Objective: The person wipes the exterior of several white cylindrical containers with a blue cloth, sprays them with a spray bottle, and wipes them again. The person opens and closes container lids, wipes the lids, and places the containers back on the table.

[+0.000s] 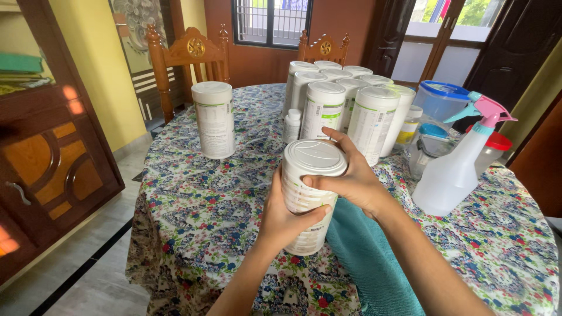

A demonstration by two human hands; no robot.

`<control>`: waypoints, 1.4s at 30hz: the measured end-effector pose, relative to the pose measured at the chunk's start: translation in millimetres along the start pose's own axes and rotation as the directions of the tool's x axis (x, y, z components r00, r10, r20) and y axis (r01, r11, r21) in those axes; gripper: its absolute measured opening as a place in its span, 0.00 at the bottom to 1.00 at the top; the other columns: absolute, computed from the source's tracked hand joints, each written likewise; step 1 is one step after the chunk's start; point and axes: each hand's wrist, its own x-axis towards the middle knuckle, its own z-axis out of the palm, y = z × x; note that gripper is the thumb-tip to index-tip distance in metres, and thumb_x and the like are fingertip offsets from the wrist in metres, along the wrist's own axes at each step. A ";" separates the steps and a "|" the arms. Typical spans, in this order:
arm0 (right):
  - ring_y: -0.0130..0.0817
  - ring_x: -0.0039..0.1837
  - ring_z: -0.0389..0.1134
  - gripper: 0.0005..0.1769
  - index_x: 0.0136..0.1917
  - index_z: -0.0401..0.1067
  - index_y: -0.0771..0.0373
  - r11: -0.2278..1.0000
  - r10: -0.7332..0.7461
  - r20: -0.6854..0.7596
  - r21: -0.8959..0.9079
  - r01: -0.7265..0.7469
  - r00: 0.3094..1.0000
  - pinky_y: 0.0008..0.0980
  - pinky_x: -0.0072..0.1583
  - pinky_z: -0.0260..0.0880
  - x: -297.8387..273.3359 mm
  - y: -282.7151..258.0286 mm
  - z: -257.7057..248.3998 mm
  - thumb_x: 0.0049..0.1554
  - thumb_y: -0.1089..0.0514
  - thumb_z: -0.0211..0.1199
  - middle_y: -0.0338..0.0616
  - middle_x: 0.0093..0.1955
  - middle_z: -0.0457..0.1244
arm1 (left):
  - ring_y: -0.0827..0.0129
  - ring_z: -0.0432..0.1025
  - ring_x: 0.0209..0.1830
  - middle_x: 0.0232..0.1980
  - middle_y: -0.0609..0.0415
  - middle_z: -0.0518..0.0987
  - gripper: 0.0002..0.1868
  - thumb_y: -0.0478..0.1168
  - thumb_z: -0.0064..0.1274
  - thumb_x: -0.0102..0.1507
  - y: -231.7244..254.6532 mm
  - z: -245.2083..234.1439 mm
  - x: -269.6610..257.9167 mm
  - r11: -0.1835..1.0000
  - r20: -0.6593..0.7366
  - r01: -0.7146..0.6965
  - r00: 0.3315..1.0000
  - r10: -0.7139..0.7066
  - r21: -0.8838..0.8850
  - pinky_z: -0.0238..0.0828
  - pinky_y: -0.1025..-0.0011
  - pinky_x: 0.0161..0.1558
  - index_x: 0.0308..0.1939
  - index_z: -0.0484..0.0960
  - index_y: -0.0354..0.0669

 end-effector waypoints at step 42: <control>0.38 0.67 0.67 0.59 0.69 0.53 0.66 0.995 0.100 -0.154 0.014 -0.099 0.983 0.36 0.67 0.69 211.0 113.0 97.9 0.32 0.54 0.84 0.49 0.64 0.65 | 0.44 0.54 0.77 0.78 0.33 0.53 0.77 0.58 0.77 0.41 -191.0 -237.0 186.4 0.630 -0.346 0.464 0.885 -0.310 0.622 0.58 0.54 0.71 0.78 0.40 0.35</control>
